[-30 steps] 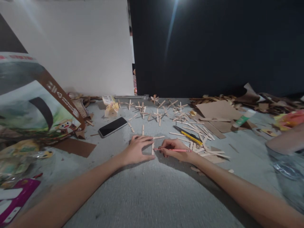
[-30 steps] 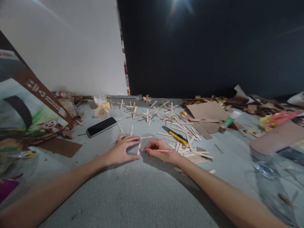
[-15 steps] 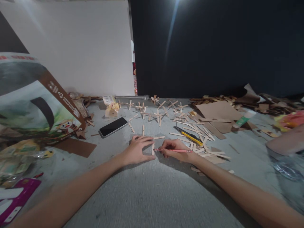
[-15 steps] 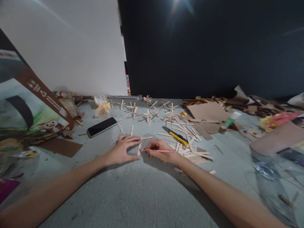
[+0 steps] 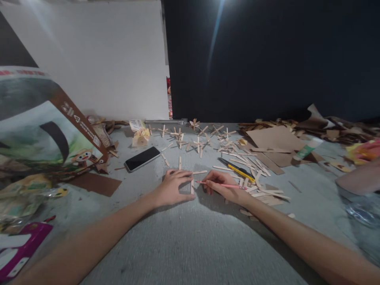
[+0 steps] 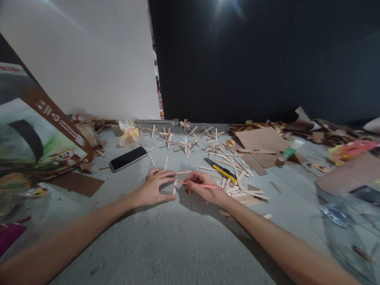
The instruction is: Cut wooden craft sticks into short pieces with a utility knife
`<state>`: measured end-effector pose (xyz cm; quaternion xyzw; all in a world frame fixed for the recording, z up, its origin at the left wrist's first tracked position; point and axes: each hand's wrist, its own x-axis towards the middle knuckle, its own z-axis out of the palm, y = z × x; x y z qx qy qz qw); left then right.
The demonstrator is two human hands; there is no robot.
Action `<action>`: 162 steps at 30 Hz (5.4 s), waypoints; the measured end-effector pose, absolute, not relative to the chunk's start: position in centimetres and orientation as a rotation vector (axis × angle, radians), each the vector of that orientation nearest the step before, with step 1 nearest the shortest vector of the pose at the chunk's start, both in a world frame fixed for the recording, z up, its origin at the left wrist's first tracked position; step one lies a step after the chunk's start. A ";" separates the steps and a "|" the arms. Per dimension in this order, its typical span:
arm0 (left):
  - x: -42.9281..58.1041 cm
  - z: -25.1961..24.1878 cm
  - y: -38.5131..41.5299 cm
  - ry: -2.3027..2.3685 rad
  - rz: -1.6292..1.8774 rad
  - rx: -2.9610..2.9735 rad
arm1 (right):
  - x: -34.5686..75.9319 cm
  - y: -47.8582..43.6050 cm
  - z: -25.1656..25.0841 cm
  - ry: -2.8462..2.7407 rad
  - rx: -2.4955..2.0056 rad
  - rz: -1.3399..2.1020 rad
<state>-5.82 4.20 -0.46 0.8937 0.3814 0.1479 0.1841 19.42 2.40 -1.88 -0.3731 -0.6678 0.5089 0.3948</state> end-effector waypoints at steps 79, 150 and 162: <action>-6.0 -1.4 3.8 0.849 0.543 2.971 | 19.4 2.4 -3.2 -1.878 -1.054 1.065; -6.0 -1.4 3.8 0.844 0.556 2.933 | 19.4 2.8 -3.4 -1.886 -1.093 1.067; -6.0 -1.2 3.7 0.854 0.558 2.915 | 19.3 2.6 -3.0 -1.840 -1.087 1.034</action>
